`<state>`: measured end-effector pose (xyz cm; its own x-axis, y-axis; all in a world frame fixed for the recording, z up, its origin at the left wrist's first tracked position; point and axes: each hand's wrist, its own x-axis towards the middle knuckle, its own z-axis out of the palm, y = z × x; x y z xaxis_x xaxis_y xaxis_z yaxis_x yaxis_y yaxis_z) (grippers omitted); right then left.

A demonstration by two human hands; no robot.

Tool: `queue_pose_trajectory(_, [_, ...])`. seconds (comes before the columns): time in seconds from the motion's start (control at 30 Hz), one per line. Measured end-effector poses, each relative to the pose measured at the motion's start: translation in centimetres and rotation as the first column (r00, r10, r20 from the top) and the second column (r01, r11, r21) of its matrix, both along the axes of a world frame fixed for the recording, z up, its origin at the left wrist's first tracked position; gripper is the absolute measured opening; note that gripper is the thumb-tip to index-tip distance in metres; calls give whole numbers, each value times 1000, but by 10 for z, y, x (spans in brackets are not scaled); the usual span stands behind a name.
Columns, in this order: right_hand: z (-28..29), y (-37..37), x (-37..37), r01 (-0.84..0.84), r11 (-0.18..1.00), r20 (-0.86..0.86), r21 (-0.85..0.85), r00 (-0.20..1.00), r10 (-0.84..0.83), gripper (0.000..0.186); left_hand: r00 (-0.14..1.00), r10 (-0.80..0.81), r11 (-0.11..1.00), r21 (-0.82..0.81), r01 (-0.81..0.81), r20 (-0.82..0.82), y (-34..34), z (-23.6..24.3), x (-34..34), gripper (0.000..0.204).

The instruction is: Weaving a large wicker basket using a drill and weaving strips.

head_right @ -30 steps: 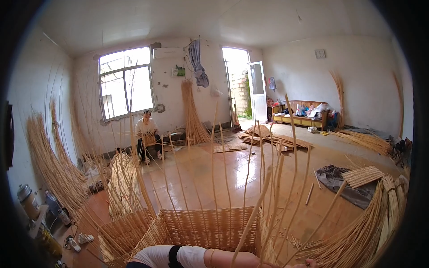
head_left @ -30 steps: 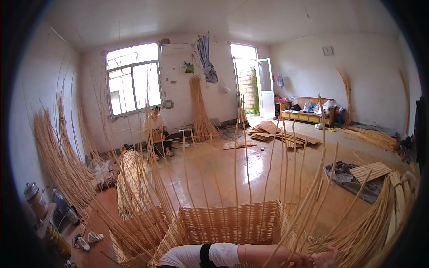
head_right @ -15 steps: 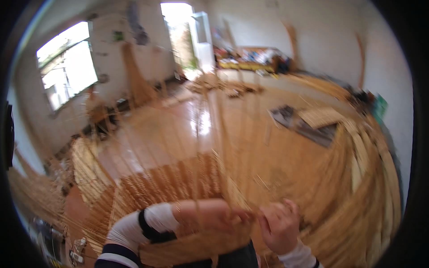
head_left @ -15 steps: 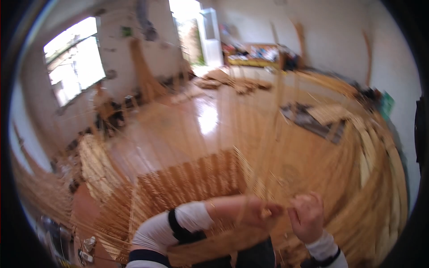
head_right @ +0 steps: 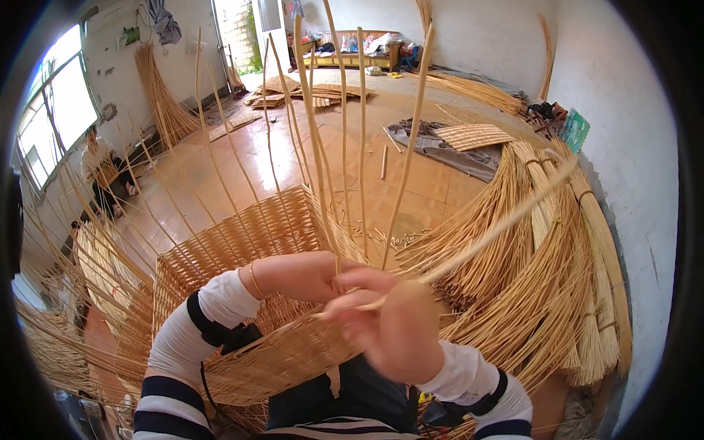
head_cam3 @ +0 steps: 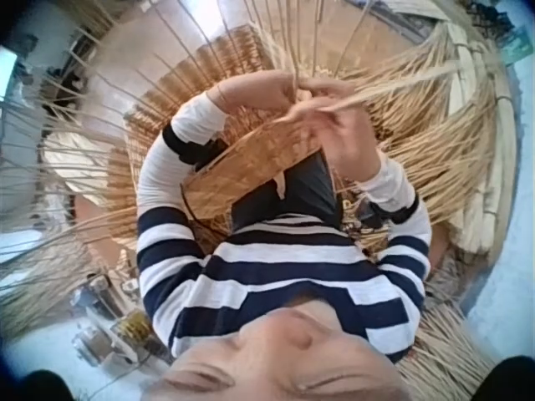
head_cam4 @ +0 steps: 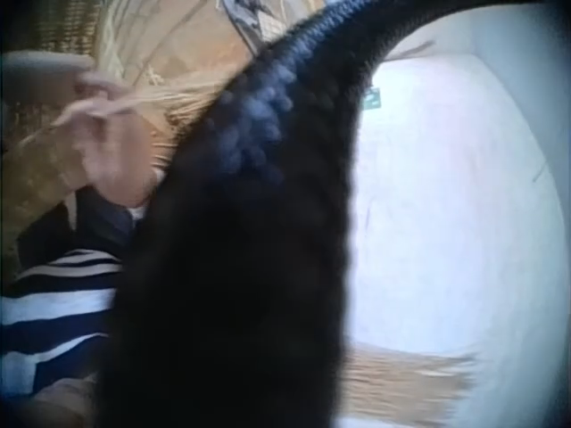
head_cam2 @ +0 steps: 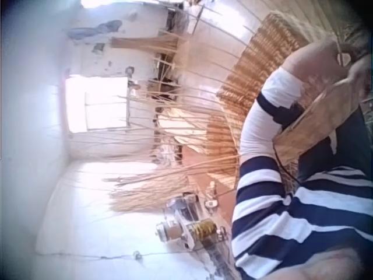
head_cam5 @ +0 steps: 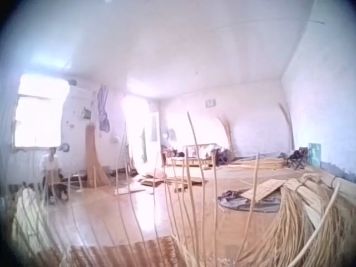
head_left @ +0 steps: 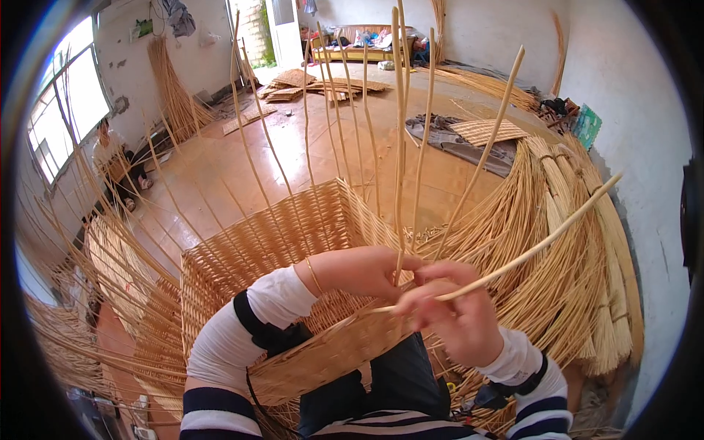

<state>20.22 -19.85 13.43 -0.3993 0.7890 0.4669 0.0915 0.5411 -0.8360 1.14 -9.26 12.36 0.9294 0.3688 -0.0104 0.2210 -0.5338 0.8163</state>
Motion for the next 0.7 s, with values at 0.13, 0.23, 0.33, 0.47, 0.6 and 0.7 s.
queue_pose_trajectory(0.13, [-47, -8, 17, -80, 722, -492, -687, 783, -382, 20, 988, 73, 997, 5, -73, -139, -5, 15, 5, 33])
queue_pose_trajectory(0.23, [-42, -12, 17, -96, 912, -530, -398, 836, -143, 18, 975, 50, 998, 34, -43, -215, -7, 21, 4, 33])
queue_pose_trajectory(0.33, [-14, -10, 11, 54, 977, -128, -205, 988, -81, 28, 997, 59, 998, 25, -58, -56, -6, 19, 3, 33])
queue_pose_trajectory(0.47, [9, -4, -10, 60, 982, 451, -177, 892, 27, 48, 999, -34, 995, 92, 34, 3, 9, 9, 3, 37])
queue_pose_trajectory(0.6, [4, 1, -40, 170, 948, 124, -268, 982, -142, 37, 993, -118, 987, -106, 119, 20, 18, -6, 6, 43])
queue_pose_trajectory(0.7, [3, 3, -48, 233, 970, 255, -64, 944, -210, 22, 987, -111, 965, -226, 134, 113, 19, -12, 8, 41])
